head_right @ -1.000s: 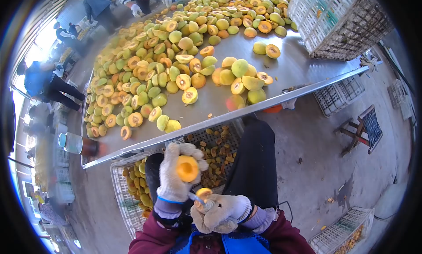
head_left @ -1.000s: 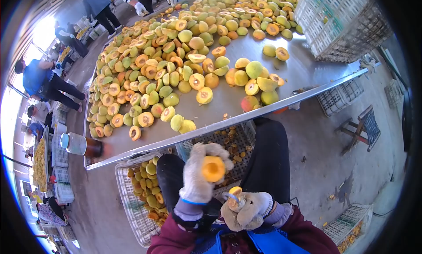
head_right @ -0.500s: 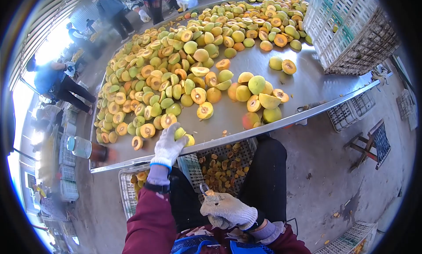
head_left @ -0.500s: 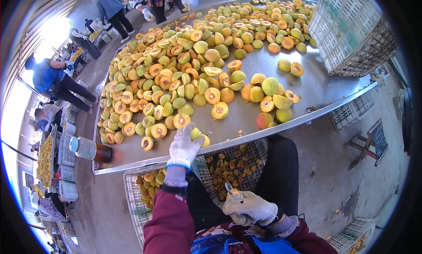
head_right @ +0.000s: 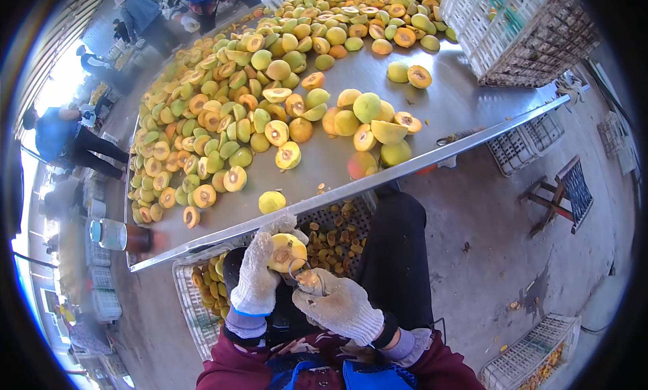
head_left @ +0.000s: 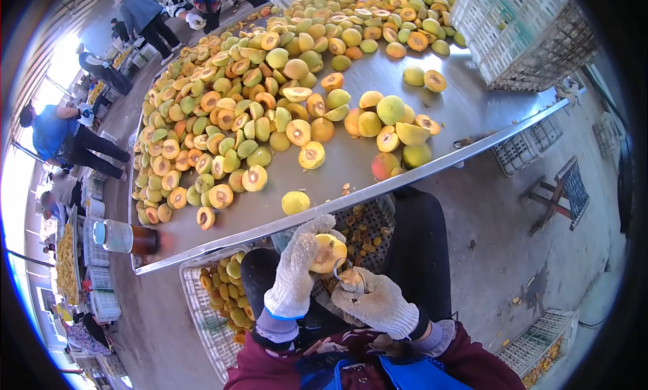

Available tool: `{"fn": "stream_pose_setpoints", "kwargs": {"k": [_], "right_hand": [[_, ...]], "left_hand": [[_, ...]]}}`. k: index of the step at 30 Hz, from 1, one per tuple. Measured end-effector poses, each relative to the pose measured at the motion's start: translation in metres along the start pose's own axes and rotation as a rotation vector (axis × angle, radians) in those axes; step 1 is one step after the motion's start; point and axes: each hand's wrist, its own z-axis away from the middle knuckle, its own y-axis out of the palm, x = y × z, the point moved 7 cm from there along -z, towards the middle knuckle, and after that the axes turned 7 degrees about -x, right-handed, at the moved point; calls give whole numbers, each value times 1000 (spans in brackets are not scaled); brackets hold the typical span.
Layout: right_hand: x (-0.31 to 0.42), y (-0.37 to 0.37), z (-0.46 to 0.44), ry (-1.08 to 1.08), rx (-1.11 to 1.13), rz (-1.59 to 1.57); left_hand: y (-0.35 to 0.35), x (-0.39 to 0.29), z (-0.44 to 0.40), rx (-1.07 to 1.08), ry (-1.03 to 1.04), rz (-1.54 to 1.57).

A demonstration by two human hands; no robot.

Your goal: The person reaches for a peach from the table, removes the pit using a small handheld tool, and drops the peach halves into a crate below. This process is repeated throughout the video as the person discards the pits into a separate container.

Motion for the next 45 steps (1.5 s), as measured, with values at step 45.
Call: {"fn": "stream_pose_setpoints", "kwargs": {"k": [45], "right_hand": [[-14, 18, 20, 162, 335, -351]], "left_hand": [[31, -15, 35, -153, 69, -277]]}}
